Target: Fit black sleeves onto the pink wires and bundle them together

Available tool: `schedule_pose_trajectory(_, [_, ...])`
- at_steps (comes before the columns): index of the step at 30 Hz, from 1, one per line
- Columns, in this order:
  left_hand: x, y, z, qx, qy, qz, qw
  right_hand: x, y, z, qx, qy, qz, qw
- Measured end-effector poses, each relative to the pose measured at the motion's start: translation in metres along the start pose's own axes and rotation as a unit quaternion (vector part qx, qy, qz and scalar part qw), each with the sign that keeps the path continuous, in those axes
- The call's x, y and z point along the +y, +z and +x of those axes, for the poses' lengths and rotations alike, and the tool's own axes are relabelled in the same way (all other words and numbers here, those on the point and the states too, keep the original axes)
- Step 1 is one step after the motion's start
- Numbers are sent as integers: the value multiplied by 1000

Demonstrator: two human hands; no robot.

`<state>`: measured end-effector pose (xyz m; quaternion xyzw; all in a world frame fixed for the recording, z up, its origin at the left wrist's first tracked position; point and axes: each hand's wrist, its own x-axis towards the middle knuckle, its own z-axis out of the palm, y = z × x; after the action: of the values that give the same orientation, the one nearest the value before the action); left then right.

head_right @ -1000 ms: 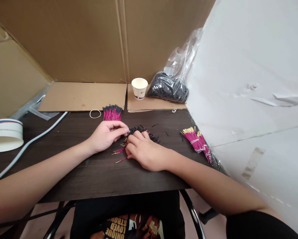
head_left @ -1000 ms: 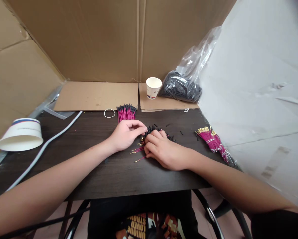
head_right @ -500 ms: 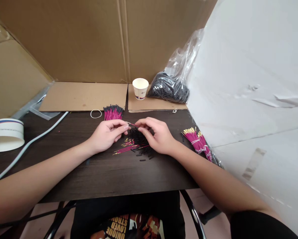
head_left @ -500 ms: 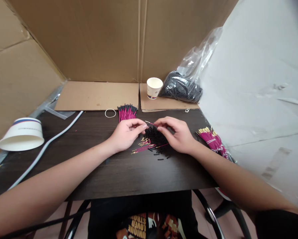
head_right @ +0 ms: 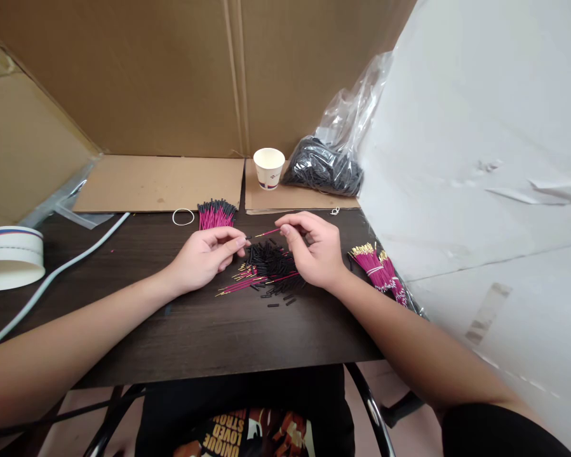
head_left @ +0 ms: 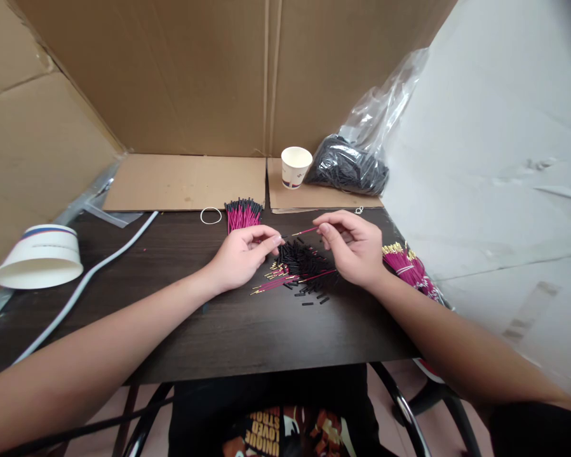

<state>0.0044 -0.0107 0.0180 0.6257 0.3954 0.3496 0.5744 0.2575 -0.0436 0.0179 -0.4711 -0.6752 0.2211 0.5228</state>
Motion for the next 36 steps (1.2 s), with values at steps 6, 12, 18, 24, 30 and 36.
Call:
schedule_pose_trajectory(6, [-2,0,-1,-9,17,11,1000,-1,1,1,-12,-6,6,1000])
schedule_pose_trajectory(12, [-3,0,-1,-16,24,6,1000,-1,2,0,-19,-13,7,1000])
schedule_pose_trajectory(18, [-4,0,-1,-18,24,1,1000,-1,4,-3,-30,0,12,999])
schedule_pose_trajectory(24, [-5,0,-2,-17,25,5,1000,-2,8,-6,-39,1,33,999])
schedule_pose_trajectory(30, [-4,1,-2,-19,26,14,999,-2,11,-6,-41,2,60,997])
schedule_pose_trajectory(36, [-4,1,-2,-21,26,13,999,-2,11,-6,-43,8,52,998])
